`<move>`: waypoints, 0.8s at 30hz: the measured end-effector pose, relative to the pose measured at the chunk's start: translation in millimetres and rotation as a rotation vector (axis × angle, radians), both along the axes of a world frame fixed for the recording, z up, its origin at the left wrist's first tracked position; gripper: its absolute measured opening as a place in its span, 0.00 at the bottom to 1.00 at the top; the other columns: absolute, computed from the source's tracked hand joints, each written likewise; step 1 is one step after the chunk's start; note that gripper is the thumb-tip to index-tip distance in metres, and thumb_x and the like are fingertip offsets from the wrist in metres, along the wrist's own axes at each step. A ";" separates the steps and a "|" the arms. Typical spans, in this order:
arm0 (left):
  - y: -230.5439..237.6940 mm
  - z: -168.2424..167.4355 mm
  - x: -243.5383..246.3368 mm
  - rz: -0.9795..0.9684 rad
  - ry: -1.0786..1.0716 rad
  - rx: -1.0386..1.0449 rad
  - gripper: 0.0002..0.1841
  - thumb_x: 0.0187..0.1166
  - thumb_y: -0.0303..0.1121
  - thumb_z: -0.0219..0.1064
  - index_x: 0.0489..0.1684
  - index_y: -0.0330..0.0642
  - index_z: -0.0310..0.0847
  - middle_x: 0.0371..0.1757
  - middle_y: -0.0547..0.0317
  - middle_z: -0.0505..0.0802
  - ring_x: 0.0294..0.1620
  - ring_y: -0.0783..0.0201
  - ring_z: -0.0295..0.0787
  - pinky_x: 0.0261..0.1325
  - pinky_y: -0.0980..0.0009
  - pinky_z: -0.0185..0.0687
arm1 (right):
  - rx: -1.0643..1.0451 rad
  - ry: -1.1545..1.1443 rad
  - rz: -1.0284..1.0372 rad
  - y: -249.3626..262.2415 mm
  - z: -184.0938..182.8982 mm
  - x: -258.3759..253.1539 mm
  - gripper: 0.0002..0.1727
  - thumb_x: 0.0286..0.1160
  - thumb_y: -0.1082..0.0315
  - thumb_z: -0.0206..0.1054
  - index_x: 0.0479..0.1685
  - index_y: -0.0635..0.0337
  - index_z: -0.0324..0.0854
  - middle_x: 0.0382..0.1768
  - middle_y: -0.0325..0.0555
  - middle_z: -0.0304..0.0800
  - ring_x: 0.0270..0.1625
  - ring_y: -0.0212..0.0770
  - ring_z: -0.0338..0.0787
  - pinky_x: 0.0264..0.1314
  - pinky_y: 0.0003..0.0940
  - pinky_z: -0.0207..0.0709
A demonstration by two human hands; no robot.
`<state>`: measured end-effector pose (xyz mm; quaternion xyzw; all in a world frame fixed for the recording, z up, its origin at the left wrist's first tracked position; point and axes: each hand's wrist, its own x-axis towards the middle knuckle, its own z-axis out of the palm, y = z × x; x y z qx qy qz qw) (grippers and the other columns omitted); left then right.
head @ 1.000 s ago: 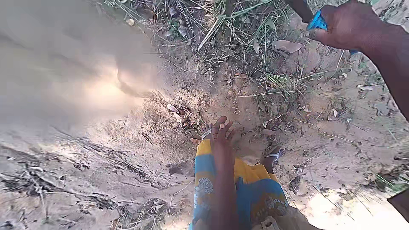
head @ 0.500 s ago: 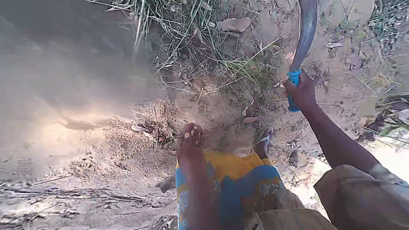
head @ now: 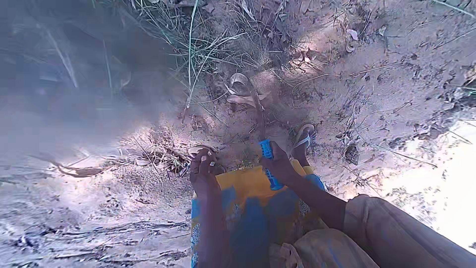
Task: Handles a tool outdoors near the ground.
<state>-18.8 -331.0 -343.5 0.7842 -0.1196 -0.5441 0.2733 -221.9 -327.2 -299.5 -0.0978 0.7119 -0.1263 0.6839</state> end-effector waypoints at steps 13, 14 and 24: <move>38.9 -7.9 -10.9 -0.422 -0.329 0.008 0.21 0.87 0.27 0.50 0.72 0.22 0.71 0.66 0.40 0.84 0.55 0.64 0.87 0.57 0.67 0.85 | 0.095 -0.207 0.258 53.9 -7.0 -34.7 0.32 0.77 0.70 0.64 0.81 0.69 0.61 0.49 0.59 0.85 0.47 0.48 0.88 0.52 0.43 0.81; 19.2 -1.3 -16.3 -0.447 -0.363 -0.151 0.20 0.87 0.28 0.49 0.70 0.22 0.71 0.63 0.46 0.85 0.54 0.69 0.87 0.57 0.70 0.85 | 0.045 -0.274 0.285 57.0 0.3 -33.8 0.31 0.77 0.70 0.64 0.80 0.69 0.62 0.50 0.60 0.86 0.49 0.50 0.88 0.53 0.46 0.81; -83.6 -64.5 -224.3 -1.723 0.019 -0.385 0.18 0.89 0.29 0.52 0.65 0.28 0.83 0.66 0.37 0.90 0.68 0.47 0.88 0.73 0.50 0.79 | 0.220 -0.568 0.739 48.9 27.6 -94.1 0.27 0.88 0.76 0.56 0.84 0.78 0.61 0.75 0.75 0.76 0.77 0.66 0.77 0.80 0.52 0.67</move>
